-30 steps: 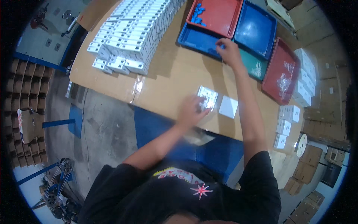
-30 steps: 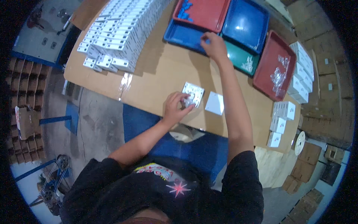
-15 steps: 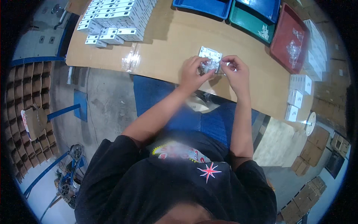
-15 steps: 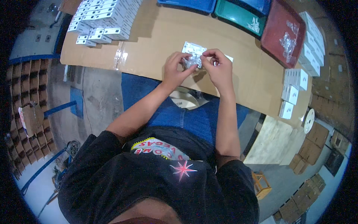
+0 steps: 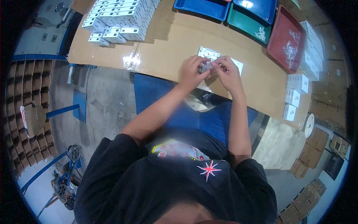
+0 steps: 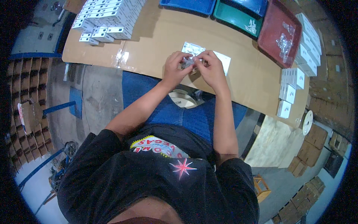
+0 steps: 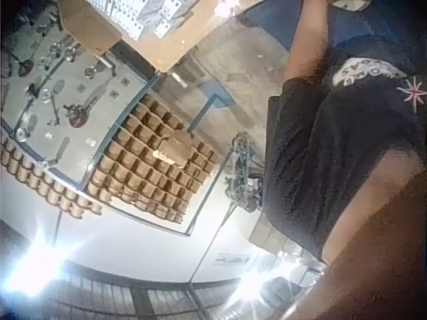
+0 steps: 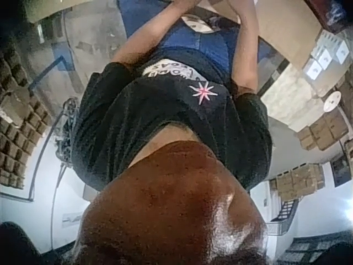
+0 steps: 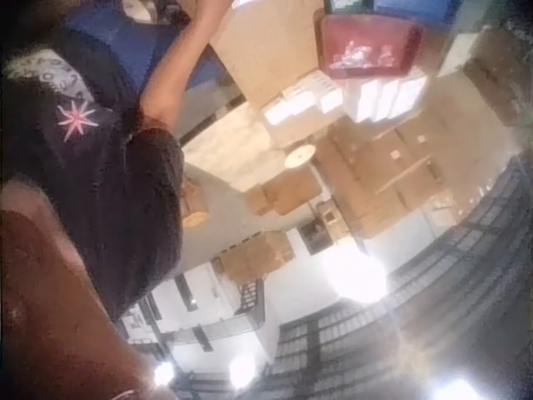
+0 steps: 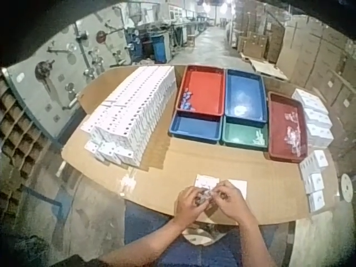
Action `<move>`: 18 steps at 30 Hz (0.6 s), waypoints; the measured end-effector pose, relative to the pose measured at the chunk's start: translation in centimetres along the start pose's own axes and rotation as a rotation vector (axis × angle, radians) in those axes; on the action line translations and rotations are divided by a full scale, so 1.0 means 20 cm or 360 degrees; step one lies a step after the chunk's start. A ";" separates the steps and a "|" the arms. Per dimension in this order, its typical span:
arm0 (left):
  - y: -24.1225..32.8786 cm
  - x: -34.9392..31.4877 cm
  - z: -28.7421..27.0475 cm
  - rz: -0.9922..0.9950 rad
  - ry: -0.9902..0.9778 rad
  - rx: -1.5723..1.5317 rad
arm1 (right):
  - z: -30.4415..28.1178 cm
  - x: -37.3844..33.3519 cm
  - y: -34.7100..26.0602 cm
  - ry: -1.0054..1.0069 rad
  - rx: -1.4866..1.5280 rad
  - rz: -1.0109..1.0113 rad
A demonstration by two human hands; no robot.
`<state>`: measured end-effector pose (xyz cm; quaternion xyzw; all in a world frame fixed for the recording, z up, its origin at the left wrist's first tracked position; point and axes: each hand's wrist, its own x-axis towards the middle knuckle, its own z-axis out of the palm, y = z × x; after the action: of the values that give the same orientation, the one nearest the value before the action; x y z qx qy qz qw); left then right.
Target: The person is placing small blue plastic components into white cardboard boxes and stacking the finished boxes on a table.
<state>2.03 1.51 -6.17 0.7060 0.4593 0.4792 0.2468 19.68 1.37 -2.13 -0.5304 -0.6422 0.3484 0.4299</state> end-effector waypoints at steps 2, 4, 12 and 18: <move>-0.01 0.00 0.00 -0.0018 0.0016 -0.0007 | -0.02 -0.01 -0.05 -0.0103 -0.0077 0.0137; -0.01 0.00 0.00 0.0008 0.0004 0.0024 | -0.04 -0.01 -0.04 -0.0204 -0.0157 0.0276; 0.05 0.02 -0.01 -0.0094 0.0014 -0.0037 | -0.09 -0.01 0.07 -0.0033 0.0440 0.0654; 0.00 0.01 0.00 -0.0585 0.0111 -0.0488 | -0.08 0.00 0.07 0.0039 0.0811 0.0648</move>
<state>2.06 1.66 -5.98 0.5478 0.5103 0.5144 0.4182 21.62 1.59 -2.79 -0.5275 -0.4098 0.5704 0.4780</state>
